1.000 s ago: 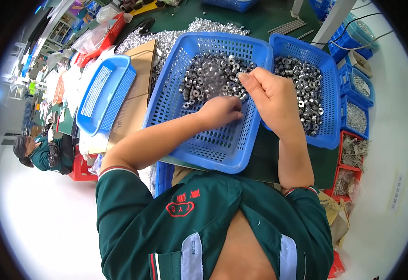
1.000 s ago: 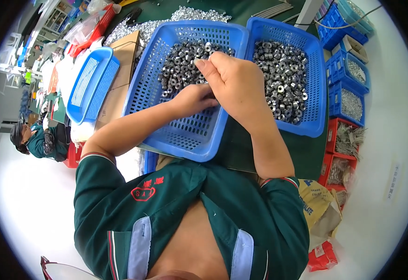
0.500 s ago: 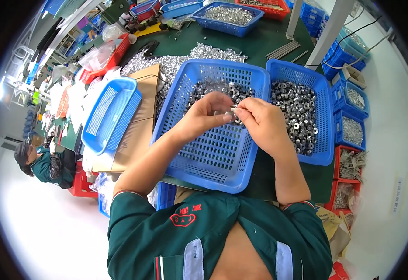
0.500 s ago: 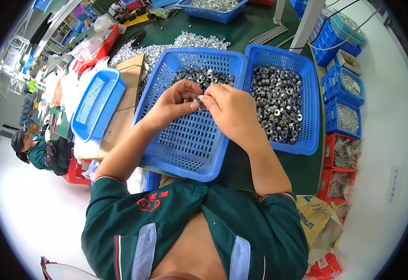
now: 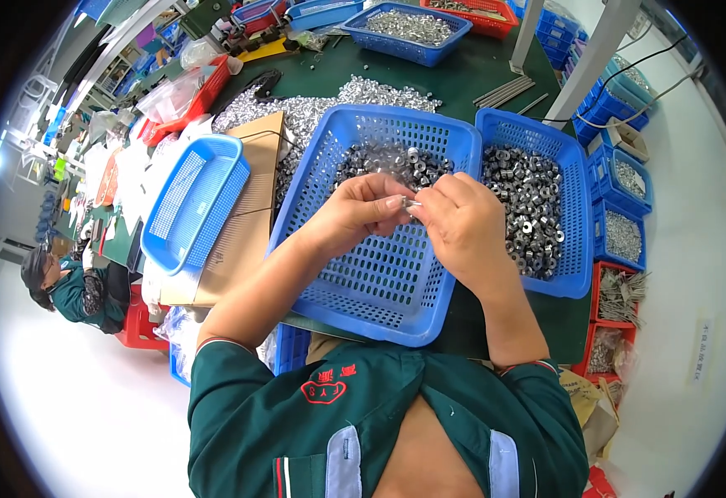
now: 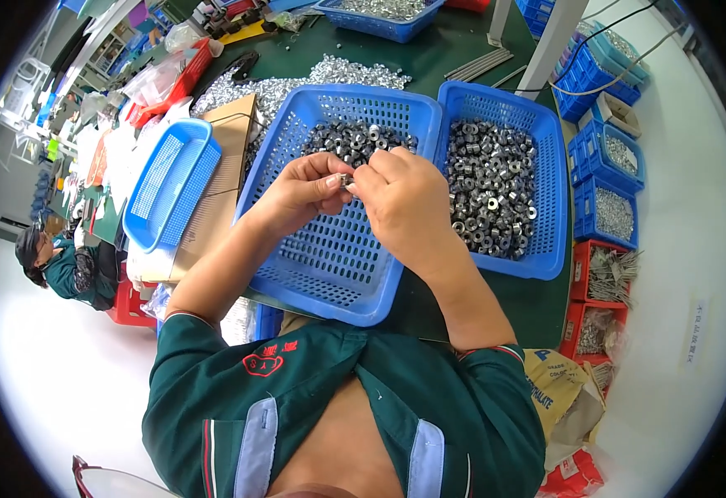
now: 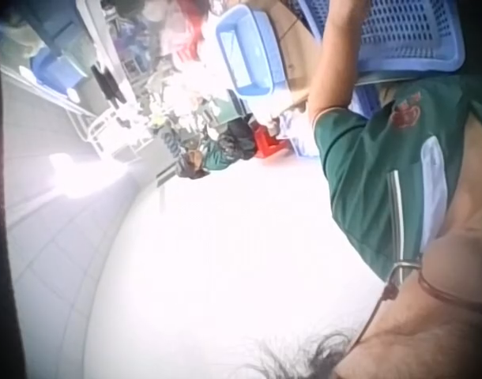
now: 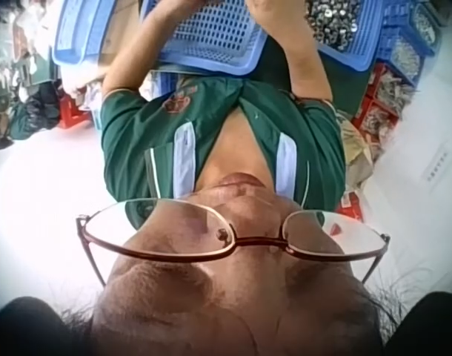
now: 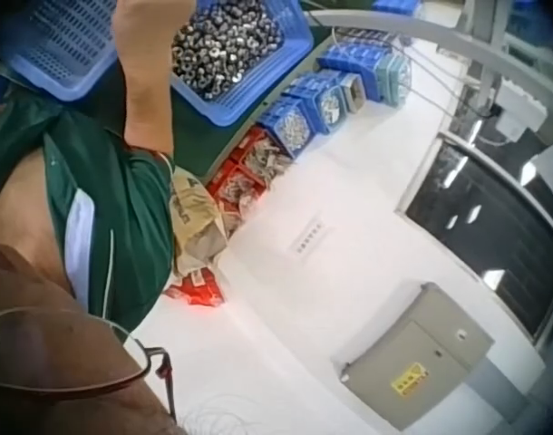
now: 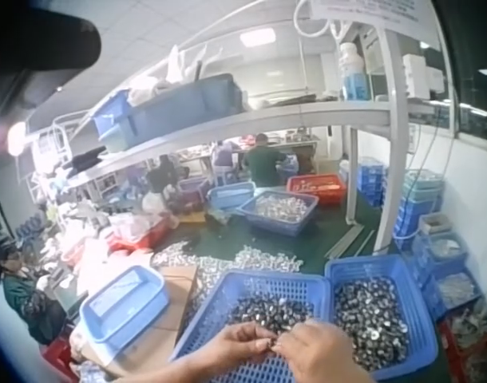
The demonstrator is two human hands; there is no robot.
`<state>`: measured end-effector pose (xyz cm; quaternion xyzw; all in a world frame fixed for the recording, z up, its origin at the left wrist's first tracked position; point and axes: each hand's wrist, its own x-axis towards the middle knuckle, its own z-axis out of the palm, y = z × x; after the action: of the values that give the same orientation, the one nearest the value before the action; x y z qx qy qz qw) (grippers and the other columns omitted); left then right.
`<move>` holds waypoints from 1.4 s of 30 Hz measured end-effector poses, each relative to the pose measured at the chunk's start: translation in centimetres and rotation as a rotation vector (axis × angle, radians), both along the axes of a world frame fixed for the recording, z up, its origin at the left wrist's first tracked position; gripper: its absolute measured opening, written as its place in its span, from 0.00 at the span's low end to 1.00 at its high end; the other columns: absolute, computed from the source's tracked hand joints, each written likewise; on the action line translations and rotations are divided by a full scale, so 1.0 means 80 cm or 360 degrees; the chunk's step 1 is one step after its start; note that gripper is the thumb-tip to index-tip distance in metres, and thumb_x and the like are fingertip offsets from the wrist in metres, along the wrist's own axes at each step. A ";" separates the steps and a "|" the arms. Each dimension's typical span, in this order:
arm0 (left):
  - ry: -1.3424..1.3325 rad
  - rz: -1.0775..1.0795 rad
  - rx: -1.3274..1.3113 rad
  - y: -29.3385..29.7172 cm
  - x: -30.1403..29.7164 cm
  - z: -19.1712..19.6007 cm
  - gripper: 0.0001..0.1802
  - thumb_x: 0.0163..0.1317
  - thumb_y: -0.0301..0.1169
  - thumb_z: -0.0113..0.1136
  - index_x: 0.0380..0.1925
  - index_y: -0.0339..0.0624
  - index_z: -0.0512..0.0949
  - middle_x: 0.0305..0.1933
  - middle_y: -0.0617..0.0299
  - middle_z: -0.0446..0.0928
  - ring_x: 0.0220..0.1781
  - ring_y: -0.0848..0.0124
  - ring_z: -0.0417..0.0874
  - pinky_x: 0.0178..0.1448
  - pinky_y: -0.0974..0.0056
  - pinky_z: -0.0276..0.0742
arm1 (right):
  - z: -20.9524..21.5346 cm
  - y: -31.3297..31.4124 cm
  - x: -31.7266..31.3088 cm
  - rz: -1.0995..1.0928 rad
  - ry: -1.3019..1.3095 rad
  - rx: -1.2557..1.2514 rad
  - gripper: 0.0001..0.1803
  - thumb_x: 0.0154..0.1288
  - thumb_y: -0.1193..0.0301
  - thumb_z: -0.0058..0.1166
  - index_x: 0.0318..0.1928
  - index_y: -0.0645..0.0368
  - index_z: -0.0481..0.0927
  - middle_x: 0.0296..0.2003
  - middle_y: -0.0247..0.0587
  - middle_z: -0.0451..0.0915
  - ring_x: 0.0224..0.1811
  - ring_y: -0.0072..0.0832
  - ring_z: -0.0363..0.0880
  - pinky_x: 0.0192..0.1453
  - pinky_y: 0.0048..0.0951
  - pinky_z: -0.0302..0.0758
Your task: Sorting and inspecting small metal hardware components into different blue bins at a workshop table.
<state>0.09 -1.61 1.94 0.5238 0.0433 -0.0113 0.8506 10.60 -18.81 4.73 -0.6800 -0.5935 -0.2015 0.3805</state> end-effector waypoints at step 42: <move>-0.0754 -0.0122 0.2500 -0.139 0.305 -0.029 0.12 0.55 0.26 0.59 0.40 0.45 0.80 0.43 0.53 0.77 0.51 0.52 0.76 0.55 0.53 0.74 | 0.065 -0.088 -0.034 0.0385 0.0298 0.0296 0.14 0.55 0.64 0.66 0.24 0.57 0.75 0.18 0.38 0.70 0.18 0.37 0.71 0.20 0.35 0.66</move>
<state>24.45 -12.69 -0.37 0.9563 -0.1600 0.1042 0.2215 7.88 -25.88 9.90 -0.5812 -0.6119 -0.1441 0.5168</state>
